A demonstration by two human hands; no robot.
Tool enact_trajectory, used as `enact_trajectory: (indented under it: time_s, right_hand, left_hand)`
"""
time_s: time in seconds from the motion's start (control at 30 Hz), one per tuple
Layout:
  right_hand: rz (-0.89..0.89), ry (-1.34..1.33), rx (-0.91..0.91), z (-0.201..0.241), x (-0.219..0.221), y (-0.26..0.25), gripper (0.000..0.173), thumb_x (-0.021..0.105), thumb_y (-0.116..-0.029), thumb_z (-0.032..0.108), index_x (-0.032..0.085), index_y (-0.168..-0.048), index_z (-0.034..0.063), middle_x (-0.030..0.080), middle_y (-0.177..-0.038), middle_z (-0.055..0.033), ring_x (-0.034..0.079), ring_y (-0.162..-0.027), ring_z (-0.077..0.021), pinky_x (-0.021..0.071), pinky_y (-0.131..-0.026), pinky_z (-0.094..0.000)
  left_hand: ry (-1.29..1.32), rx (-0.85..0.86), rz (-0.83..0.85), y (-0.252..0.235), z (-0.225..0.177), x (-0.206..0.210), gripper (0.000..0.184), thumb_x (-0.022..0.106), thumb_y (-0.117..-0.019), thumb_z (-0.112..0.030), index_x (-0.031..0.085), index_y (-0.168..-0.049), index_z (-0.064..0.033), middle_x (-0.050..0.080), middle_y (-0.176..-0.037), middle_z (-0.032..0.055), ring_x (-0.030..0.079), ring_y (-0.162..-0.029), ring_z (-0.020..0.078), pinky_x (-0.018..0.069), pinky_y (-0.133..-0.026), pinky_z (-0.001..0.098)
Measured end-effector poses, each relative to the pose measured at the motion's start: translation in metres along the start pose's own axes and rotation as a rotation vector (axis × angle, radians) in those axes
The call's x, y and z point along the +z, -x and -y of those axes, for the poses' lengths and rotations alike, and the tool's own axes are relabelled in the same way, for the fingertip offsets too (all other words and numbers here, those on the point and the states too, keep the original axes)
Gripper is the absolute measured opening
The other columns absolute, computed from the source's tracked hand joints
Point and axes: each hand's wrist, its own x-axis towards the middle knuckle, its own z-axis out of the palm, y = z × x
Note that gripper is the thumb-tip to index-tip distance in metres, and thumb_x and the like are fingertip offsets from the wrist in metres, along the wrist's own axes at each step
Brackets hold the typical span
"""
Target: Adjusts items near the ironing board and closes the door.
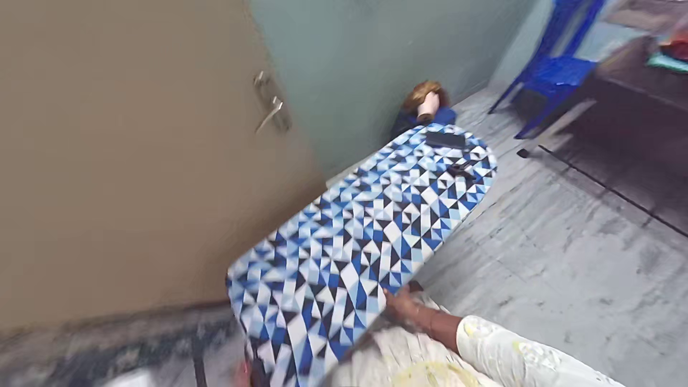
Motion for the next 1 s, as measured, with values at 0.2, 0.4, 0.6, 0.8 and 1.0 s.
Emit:
enact_trajectory:
  time_s: [0.2, 0.4, 0.6, 0.8, 1.0]
  right_hand:
    - [0.305, 0.427, -0.273, -0.044, -0.054, -0.036, 0.052, 0.057, -0.105, 0.025, 0.046, -0.145, -0.0061, 0.066, -0.121, -0.0285, 0.068, -0.107, -0.0373, 0.0531, -0.098, -0.0516]
    - [0.288, 0.658, -0.465, -0.03, -0.078, 0.007, 0.039, 0.054, -0.105, 0.019, 0.058, -0.136, -0.0047, 0.069, -0.116, -0.0255, 0.068, -0.104, -0.037, 0.0521, -0.096, -0.0538]
    - [0.39, 0.367, -1.143, 0.03, -0.069, 0.095, 0.051, 0.063, -0.0938, 0.027, 0.061, -0.133, -0.0045, 0.061, -0.135, -0.0225, 0.061, -0.124, -0.0267, 0.0512, -0.104, -0.0404]
    - [0.325, 0.645, -1.082, 0.033, -0.11, 0.135, 0.079, 0.075, -0.0855, 0.037, 0.048, -0.151, 0.0031, 0.05, -0.148, -0.0241, 0.049, -0.137, -0.0385, 0.0408, -0.112, -0.0549]
    - [0.12, 0.64, -0.729, -0.001, -0.188, 0.14, 0.1, 0.085, -0.077, 0.046, 0.04, -0.156, 0.0061, 0.047, -0.149, -0.0275, 0.054, -0.13, -0.0428, 0.0462, -0.103, -0.0589]
  left_hand:
    - [-0.164, -0.231, 0.129, 0.091, 0.013, -0.005, 0.049, 0.039, -0.1113, -0.027, 0.043, -0.149, 0.0046, 0.052, -0.145, 0.028, 0.052, -0.133, 0.0365, 0.0399, -0.112, 0.0511]
    - [-0.495, -0.284, 0.91, 0.151, 0.0, 0.041, 0.048, 0.04, -0.1107, -0.021, 0.041, -0.15, 0.0066, 0.047, -0.15, 0.0292, 0.045, -0.141, 0.0375, 0.0312, -0.119, 0.0496]
    - [-0.635, 0.167, 1.316, 0.13, -0.081, 0.147, 0.041, 0.049, -0.1056, -0.015, 0.055, -0.134, 0.0136, 0.059, -0.129, 0.0331, 0.057, -0.122, 0.0411, 0.0401, -0.106, 0.0557]
    - [-0.601, 0.399, 1.407, 0.132, -0.174, 0.251, 0.035, 0.06, -0.1015, -0.012, 0.061, -0.13, 0.0067, 0.064, -0.129, 0.022, 0.059, -0.123, 0.0236, 0.0426, -0.11, 0.0415]
    - [-0.786, 0.476, 1.743, 0.17, -0.198, 0.349, 0.037, 0.07, -0.0884, -0.013, 0.064, -0.118, 0.0084, 0.068, -0.109, 0.0183, 0.064, -0.1, 0.021, 0.0502, -0.094, 0.0451]
